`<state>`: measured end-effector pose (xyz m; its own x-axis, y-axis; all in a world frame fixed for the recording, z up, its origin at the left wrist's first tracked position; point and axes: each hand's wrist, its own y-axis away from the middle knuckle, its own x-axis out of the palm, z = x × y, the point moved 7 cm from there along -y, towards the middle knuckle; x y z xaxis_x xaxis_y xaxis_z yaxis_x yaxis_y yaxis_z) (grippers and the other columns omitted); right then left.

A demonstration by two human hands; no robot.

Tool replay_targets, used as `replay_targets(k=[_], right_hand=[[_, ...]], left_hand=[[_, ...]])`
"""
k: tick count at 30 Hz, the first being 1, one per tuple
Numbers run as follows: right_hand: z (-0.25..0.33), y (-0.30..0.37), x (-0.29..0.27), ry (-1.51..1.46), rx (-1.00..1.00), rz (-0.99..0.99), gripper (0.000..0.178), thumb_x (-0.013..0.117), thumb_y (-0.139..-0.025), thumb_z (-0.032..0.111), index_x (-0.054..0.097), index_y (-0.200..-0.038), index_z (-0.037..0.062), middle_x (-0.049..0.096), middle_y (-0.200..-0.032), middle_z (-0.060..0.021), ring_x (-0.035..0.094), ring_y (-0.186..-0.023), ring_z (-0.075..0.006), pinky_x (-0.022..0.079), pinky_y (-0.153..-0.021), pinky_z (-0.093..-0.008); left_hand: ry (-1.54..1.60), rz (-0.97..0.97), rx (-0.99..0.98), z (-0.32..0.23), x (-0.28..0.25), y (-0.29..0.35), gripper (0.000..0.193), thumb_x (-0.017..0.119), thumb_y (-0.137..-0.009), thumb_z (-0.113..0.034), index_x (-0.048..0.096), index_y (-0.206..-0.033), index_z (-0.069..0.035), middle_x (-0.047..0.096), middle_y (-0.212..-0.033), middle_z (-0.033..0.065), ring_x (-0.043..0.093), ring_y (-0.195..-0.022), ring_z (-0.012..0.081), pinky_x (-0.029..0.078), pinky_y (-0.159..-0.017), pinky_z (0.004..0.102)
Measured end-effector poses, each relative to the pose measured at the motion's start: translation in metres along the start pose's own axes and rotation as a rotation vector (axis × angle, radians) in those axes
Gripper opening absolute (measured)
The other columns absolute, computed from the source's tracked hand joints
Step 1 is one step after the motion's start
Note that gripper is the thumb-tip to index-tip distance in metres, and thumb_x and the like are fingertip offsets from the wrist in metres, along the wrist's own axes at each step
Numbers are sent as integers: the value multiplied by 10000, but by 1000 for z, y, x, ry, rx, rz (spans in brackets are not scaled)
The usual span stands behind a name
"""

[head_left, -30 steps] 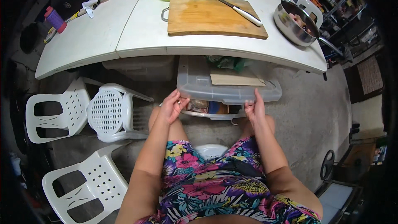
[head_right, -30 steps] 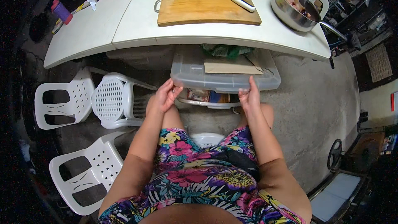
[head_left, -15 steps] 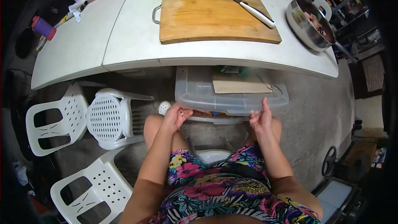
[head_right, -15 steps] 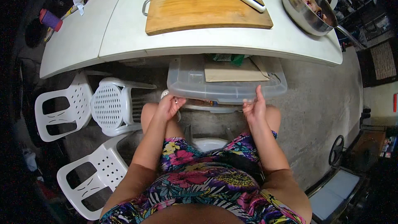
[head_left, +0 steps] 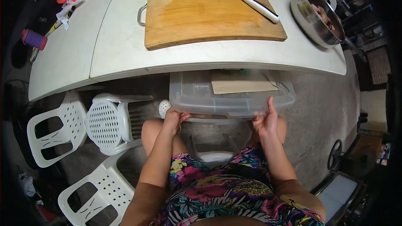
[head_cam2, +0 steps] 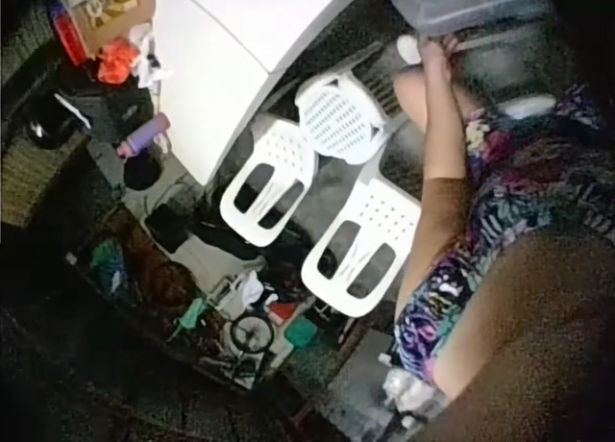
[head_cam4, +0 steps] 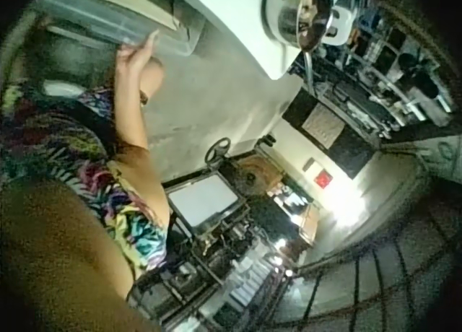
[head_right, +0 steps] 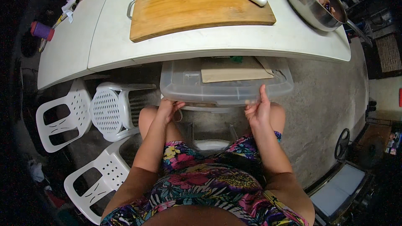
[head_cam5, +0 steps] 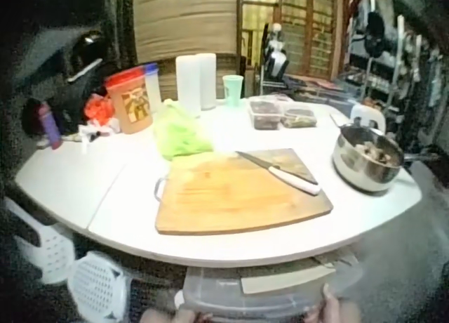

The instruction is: Preparing and seasoning meat in a pan.

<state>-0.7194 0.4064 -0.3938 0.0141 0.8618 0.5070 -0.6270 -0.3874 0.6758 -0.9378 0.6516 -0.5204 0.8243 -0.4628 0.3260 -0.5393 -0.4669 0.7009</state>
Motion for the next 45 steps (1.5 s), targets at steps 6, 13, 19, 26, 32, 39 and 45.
replay_targets(k=[6,13,19,26,32,39,45], right_hand=[[3,-6,-12,-8,-1,-37,427,564,-875,485,544,-1112,130,650,-923,-21,624,-604,-157,486,-405,-218],[-10,-2,-7,56,51,-21,481,572,-871,494,501,-1200,149,619,-1008,3,589,-644,-142,431,-435,-213],[-11,6,-8,63,109,-97,491,561,-870,506,506,-1184,133,632,-918,-15,585,-596,-144,426,-407,-223],[-15,-2,-23,91,127,-134,538,586,-839,529,477,-1200,144,638,-961,-36,618,-587,-193,422,-366,-236],[-22,-3,-24,15,132,-144,513,559,-873,484,487,-1210,103,646,-983,-53,621,-604,-182,459,-413,-257],[-18,3,-11,37,139,-191,547,595,-837,498,476,-1226,131,600,-1088,-26,586,-730,-169,383,-412,-223],[-4,16,2,77,152,-195,533,607,-824,494,503,-1191,120,623,-994,-31,562,-617,-167,336,-375,-195]], left_hand=[[-1007,34,288,-8,44,-2,262,469,-908,-135,576,-1089,22,619,-1080,171,596,-993,292,494,-830,389],[-1483,32,402,24,50,-57,321,435,-896,-186,595,-1122,-24,572,-1173,218,488,-1152,391,394,-968,432],[-1499,-42,338,25,49,-89,320,434,-895,-186,594,-1121,-26,573,-1169,219,493,-1144,392,399,-960,435],[-1526,-78,281,32,47,-125,319,433,-894,-186,593,-1120,-28,574,-1165,221,499,-1134,394,404,-952,438],[-1527,-114,236,37,33,-142,318,433,-893,-186,593,-1119,-30,575,-1162,223,504,-1125,395,409,-945,440],[-1518,-110,224,41,32,-151,317,432,-892,-186,592,-1118,-32,576,-1158,224,510,-1116,396,415,-937,443],[-1502,-117,231,35,31,-161,316,431,-892,-185,592,-1118,-34,577,-1155,226,515,-1107,397,420,-930,446]])
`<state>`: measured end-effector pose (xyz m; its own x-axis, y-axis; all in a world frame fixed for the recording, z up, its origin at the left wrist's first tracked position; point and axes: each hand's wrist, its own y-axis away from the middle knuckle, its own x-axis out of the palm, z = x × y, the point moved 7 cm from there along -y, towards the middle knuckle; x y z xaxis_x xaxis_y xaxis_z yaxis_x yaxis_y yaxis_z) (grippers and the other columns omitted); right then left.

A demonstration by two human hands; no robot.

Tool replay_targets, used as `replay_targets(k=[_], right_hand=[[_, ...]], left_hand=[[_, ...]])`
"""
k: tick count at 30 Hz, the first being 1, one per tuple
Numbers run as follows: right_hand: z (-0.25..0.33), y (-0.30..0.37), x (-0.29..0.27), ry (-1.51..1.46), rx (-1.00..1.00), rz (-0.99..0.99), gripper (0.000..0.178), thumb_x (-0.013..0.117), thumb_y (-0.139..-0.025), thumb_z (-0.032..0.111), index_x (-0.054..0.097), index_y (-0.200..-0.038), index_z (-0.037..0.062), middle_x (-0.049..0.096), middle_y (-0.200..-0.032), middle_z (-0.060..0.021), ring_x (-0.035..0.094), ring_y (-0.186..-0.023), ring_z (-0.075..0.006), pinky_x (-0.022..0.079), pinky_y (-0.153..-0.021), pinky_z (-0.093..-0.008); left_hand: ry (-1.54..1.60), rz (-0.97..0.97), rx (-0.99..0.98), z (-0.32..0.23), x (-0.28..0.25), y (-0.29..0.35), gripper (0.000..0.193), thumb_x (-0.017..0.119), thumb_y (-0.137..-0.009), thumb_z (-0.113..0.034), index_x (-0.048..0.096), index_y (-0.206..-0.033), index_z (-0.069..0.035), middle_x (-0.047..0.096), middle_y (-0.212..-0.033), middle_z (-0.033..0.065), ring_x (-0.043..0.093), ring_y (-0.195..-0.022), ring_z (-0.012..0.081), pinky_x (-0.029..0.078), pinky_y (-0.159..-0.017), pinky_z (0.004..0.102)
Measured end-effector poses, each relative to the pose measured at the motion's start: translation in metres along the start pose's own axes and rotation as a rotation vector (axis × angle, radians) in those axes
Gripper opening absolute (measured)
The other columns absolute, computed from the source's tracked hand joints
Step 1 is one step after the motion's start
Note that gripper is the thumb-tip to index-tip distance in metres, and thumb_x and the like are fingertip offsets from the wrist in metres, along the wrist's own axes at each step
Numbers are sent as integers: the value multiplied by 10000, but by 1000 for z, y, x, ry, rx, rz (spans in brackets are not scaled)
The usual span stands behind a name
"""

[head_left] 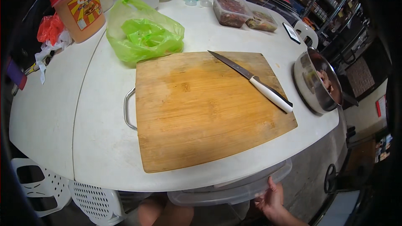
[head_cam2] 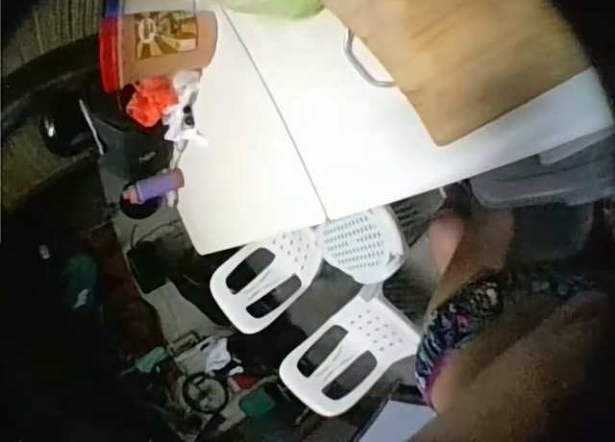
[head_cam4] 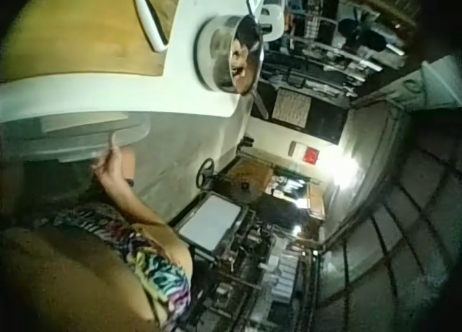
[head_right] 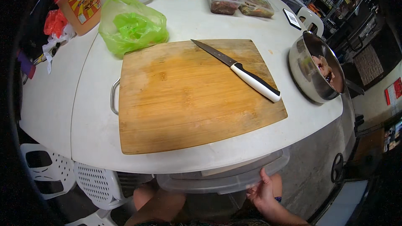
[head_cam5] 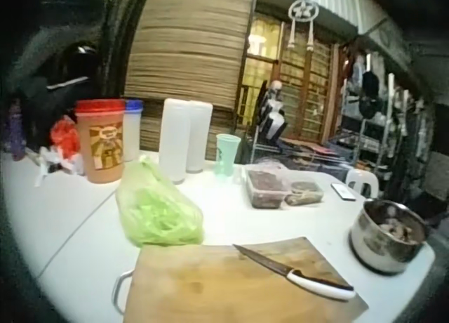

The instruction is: Preparing and seasoning meat in a pan.

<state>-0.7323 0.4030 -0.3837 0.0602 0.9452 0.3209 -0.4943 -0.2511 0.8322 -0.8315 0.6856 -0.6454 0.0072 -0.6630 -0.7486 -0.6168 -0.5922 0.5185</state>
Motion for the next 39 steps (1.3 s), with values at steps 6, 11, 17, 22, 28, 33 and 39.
replay_targets(k=[6,11,17,22,28,33,39], right_hand=[[31,19,30,-185,-40,17,477,577,-840,493,551,-1103,95,660,-933,-70,547,-529,-143,299,-342,-229],[16,7,9,-167,-25,19,435,558,-856,468,558,-1084,97,661,-925,-79,528,-510,-173,297,-341,-220],[4,-2,2,-142,-7,53,510,579,-825,481,539,-1150,90,637,-1074,-70,555,-566,-158,293,-342,-185],[1,-5,3,-157,5,60,487,589,-820,480,548,-1127,105,654,-988,-49,537,-538,-142,297,-346,-200],[3,-1,5,-159,8,65,484,580,-828,492,558,-1126,112,663,-949,-48,554,-539,-157,323,-348,-211],[4,3,6,-138,-1,14,492,579,-829,489,558,-1135,105,664,-954,-54,563,-549,-172,335,-353,-222],[2,-1,7,-188,41,55,472,571,-839,480,559,-1125,106,665,-951,-52,556,-545,-168,343,-364,-225]], left_hand=[[-1,-5,-12,5,5,-5,315,431,-891,-185,591,-1117,-36,578,-1152,227,520,-1099,399,425,-923,449],[0,-1,-15,5,4,-11,314,430,-890,-185,591,-1116,-37,579,-1149,228,524,-1092,400,429,-917,451],[0,12,-11,3,7,-13,313,430,-889,-185,590,-1115,-39,580,-1145,230,529,-1083,401,434,-910,453],[0,14,-18,2,10,-15,312,429,-889,-185,589,-1114,-41,581,-1143,231,534,-1076,402,438,-904,456],[1,19,-20,1,11,-16,311,428,-888,-185,589,-1113,-43,582,-1139,233,539,-1068,403,443,-897,458],[-3,21,-24,2,13,-17,310,428,-887,-184,588,-1113,-44,582,-1137,234,543,-1061,404,447,-891,460],[4,9,-20,3,12,-19,309,427,-886,-184,588,-1112,-46,583,-1133,235,548,-1053,405,452,-884,463]])
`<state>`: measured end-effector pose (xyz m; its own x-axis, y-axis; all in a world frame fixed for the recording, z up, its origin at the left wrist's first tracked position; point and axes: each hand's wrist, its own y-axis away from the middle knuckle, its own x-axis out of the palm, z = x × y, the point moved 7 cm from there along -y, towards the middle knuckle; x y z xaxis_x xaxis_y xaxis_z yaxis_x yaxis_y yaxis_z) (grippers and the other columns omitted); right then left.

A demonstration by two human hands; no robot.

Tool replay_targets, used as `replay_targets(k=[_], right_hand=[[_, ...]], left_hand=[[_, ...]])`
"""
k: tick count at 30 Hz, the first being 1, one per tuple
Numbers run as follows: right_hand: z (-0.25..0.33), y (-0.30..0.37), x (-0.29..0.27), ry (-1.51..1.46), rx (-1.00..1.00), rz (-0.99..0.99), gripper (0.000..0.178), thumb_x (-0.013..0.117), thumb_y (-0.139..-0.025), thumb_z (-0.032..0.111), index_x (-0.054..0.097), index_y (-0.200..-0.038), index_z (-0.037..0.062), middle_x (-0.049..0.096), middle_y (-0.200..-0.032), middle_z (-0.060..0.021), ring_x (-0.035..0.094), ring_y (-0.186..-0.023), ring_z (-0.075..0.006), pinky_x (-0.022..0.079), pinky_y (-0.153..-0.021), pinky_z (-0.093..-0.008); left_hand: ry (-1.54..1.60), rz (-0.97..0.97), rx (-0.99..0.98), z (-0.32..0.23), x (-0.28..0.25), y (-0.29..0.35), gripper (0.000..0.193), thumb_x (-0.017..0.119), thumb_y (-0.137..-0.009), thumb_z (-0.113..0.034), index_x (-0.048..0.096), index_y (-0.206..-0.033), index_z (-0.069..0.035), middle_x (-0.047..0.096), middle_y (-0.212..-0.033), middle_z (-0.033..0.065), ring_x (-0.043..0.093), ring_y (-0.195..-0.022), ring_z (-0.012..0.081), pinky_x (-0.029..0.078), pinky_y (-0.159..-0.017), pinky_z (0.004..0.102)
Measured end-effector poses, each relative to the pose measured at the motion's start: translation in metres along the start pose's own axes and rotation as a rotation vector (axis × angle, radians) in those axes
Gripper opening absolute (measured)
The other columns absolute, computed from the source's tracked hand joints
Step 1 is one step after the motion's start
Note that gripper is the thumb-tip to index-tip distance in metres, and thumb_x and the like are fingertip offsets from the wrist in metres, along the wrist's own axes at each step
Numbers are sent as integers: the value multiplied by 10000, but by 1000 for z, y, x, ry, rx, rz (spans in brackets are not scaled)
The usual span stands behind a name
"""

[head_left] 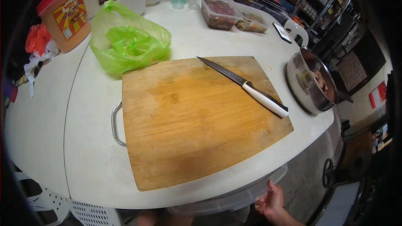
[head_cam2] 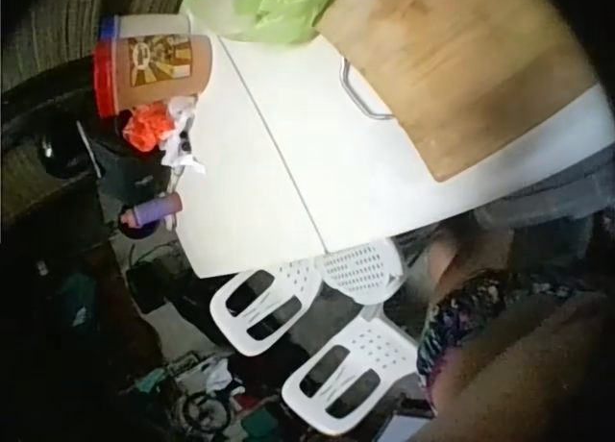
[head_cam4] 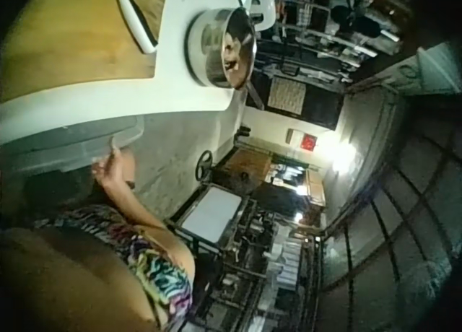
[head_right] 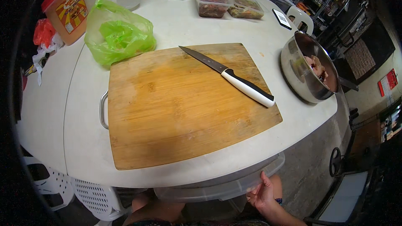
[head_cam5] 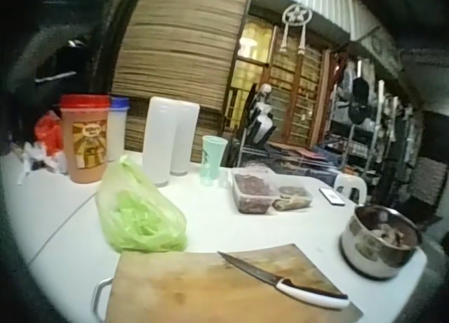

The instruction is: Preparing and seasoning meat in a pan.

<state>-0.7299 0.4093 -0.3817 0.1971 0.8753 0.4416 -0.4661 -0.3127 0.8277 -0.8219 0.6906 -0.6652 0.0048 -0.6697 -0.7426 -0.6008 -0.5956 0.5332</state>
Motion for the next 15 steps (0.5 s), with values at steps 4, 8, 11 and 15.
replay_targets(k=[4,8,11,15], right_hand=[[-1,-7,-12,29,-4,-3,475,658,-760,497,582,-1029,113,661,-821,-32,512,-465,-174,333,-352,-226],[-9,-14,-23,6,34,48,423,558,-848,491,567,-1038,113,639,-811,-50,496,-460,-162,321,-371,-228],[-13,-21,-37,43,84,36,460,564,-834,521,552,-1058,119,615,-757,-58,499,-463,-176,323,-370,-236],[-13,-25,-40,81,85,20,511,576,-813,538,512,-1119,134,600,-795,-77,515,-491,-190,343,-389,-256]], left_hand=[[10,-14,4,0,-6,3,308,427,-886,-184,588,-1111,-48,584,-1131,236,552,-1047,406,455,-879,465],[28,-37,25,-4,-10,15,308,426,-885,-184,587,-1111,-49,585,-1129,237,555,-1041,407,458,-874,466],[39,-61,47,-9,-12,32,307,426,-885,-184,587,-1110,-50,585,-1127,238,558,-1037,407,460,-871,468],[83,-109,106,-23,-25,65,307,426,-885,-184,586,-1109,-51,586,-1125,239,561,-1032,408,464,-866,469]])
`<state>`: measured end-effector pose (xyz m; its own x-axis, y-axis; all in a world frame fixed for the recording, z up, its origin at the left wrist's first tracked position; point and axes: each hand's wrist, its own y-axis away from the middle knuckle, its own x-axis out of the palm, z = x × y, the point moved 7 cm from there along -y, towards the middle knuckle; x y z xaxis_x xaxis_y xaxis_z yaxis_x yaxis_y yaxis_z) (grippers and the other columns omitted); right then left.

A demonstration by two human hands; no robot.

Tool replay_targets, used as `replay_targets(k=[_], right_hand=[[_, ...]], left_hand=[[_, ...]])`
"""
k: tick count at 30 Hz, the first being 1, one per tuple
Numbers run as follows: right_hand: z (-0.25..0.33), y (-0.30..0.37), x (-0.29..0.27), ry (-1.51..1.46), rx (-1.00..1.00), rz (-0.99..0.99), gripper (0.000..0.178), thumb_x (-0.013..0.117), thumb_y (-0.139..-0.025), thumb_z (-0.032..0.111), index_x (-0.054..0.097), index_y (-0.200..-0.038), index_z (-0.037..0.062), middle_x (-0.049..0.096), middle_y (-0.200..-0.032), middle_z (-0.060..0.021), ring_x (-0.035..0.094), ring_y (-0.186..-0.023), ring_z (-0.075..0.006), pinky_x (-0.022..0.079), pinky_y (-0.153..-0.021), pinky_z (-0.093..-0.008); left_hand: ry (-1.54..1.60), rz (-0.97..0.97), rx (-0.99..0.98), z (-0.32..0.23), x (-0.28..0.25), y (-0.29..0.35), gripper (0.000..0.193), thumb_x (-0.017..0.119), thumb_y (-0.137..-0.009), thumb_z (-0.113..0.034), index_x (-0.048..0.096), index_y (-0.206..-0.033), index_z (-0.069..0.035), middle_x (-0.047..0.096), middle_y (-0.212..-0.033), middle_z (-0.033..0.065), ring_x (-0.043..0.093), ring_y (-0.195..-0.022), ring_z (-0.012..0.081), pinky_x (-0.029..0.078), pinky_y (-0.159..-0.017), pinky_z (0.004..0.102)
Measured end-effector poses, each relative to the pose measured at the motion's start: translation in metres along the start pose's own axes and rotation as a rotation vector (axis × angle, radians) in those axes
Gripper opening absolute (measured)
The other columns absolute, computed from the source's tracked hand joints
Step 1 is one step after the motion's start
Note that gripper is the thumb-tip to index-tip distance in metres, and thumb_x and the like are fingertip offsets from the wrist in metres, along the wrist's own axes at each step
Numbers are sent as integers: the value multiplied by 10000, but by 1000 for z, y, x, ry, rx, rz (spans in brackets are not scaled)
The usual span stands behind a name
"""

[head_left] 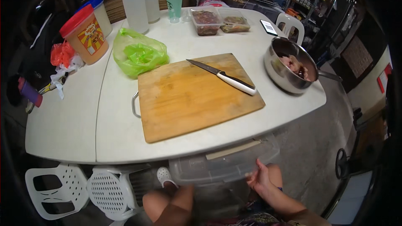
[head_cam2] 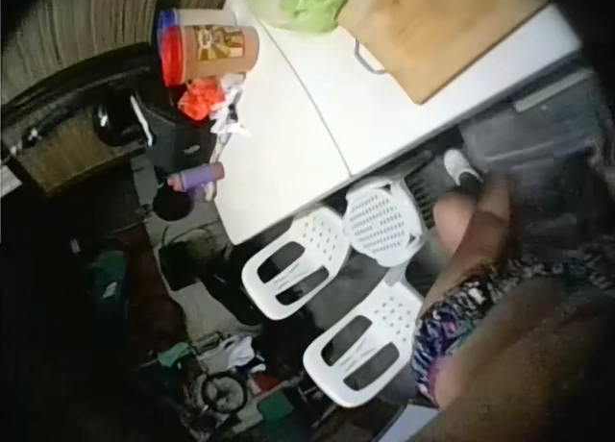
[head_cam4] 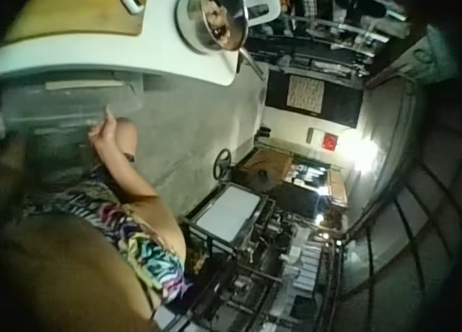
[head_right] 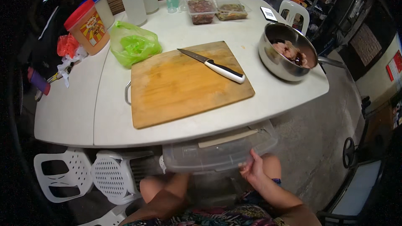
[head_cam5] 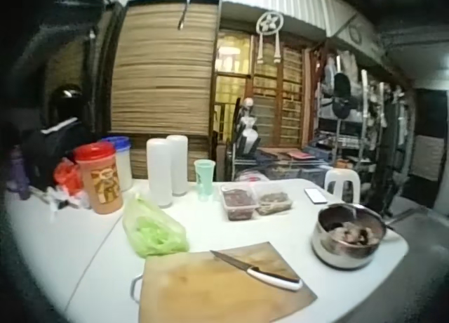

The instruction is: Preparing and seasoning meat in a pan.

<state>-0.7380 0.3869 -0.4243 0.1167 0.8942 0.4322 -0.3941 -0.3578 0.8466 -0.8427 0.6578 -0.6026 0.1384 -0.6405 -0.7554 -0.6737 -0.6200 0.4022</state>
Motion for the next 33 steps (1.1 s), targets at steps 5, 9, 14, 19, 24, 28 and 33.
replay_targets(k=[5,9,14,19,24,28,33], right_hand=[[-5,-10,-4,23,7,61,499,577,-812,538,520,-1086,124,604,-794,-61,531,-518,-191,356,-410,-248],[-7,-26,-5,-13,-82,95,486,599,-815,513,520,-1072,108,604,-815,-60,534,-524,-197,403,-431,-255],[-29,-57,-29,14,-53,117,492,624,-829,465,487,-1142,111,574,-946,-84,548,-651,-234,470,-526,-286],[-63,-101,-73,-31,45,37,478,620,-853,414,469,-1125,52,571,-930,-145,574,-675,-285,554,-638,-376],[-68,-104,-86,125,65,71,549,573,-893,293,363,-1297,-14,500,-1200,-240,577,-926,-336,516,-842,-507],[-60,0,-15,518,-60,184,781,650,-833,305,205,-1417,39,336,-1380,-199,428,-1194,-320,420,-946,-536],[-44,192,103,1361,-1343,707,846,761,-744,290,274,-1390,40,320,-1415,-178,376,-1277,-286,381,-990,-442]], left_hand=[[115,-73,127,-26,-36,65,306,425,-884,-184,586,-1109,-53,586,-1122,240,565,-1025,409,468,-860,472],[-253,4,322,-58,-66,145,233,433,-888,-186,578,-1044,-90,648,-913,235,639,-807,401,515,-712,489],[312,126,117,-16,-82,211,260,462,-879,-98,550,-1124,-111,645,-791,213,646,-684,353,523,-616,455],[1444,377,-198,-77,-138,243,315,346,-944,-19,462,-1237,-29,608,-1085,152,670,-837,238,581,-635,333],[1469,265,-150,-108,-168,241,296,396,-944,-39,469,-1230,-40,632,-1042,116,664,-888,199,586,-695,320],[1386,104,-29,-106,-176,237,225,457,-950,-94,537,-1141,-8,646,-996,99,661,-859,159,554,-731,285],[1326,148,18,-138,-164,238,228,460,-965,-145,552,-1121,-5,653,-965,93,649,-812,135,525,-702,258]])
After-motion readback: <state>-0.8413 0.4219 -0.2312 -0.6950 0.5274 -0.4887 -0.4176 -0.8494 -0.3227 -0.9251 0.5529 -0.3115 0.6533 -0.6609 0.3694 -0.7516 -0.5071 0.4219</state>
